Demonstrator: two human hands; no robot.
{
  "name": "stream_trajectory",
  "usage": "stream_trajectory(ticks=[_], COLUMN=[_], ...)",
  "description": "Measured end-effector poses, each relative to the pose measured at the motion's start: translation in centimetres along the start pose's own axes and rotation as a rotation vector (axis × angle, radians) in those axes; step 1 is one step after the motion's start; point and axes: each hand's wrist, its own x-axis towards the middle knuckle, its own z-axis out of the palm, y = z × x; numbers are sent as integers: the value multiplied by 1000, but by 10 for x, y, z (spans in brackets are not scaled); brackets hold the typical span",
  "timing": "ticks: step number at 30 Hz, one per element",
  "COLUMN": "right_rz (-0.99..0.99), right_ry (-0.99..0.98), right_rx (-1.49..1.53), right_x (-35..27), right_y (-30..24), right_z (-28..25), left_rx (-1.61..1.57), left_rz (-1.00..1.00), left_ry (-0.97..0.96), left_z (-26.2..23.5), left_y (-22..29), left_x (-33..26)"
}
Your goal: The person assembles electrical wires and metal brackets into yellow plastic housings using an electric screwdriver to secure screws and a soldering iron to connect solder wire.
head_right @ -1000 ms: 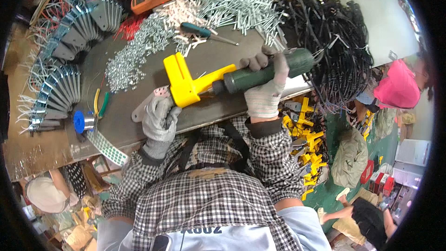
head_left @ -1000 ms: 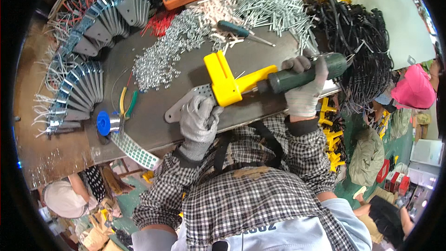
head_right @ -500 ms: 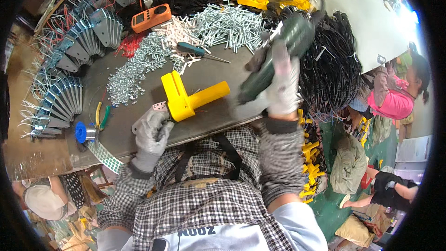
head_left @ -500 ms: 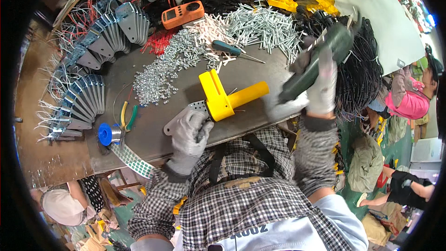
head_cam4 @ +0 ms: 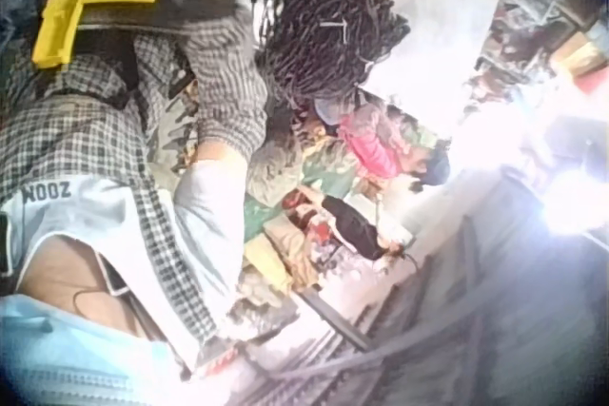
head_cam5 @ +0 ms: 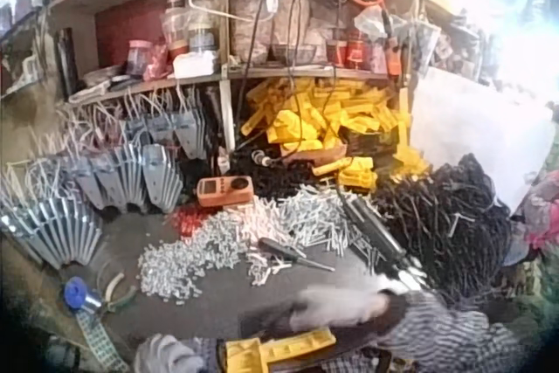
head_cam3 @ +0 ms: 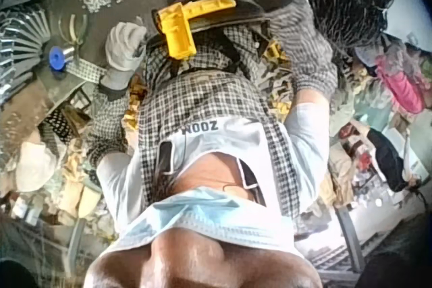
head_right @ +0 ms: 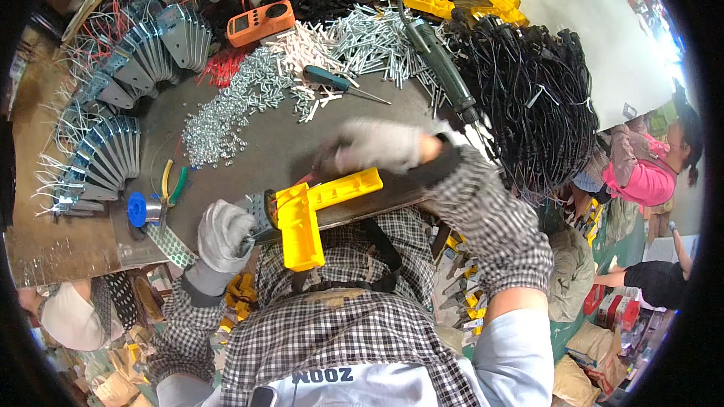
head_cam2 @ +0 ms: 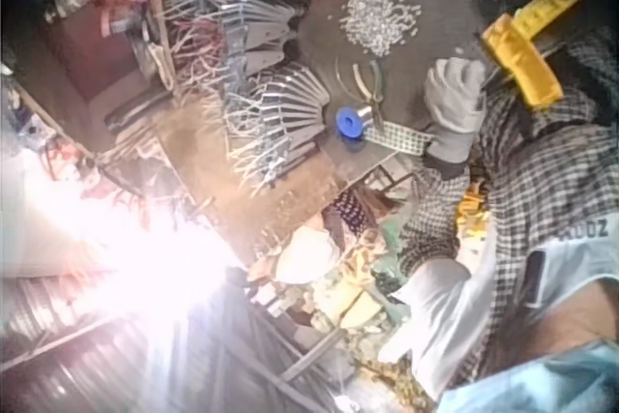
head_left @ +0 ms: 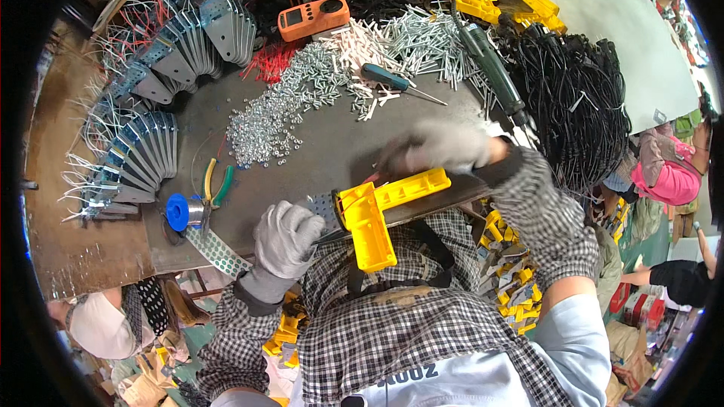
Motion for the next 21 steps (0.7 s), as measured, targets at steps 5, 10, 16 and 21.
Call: stream_trajectory(ticks=[5, 10, 16, 21], right_rz=[-1, -297, -319, -535], right_ry=[1070, 937, 803, 972], right_rx=[-716, -291, -739, -713], right_x=[20, -3, 2, 38], right_y=[51, 24, -20, -6], right_z=[-28, -2, 72, 95], left_rx=[281, -63, -479, -986], left_rz=[-18, -258, -377, -715], left_ry=[36, -154, 133, 494], left_z=[22, -3, 78, 84], left_y=[-7, -9, -30, -24], left_x=[20, 63, 90, 75])
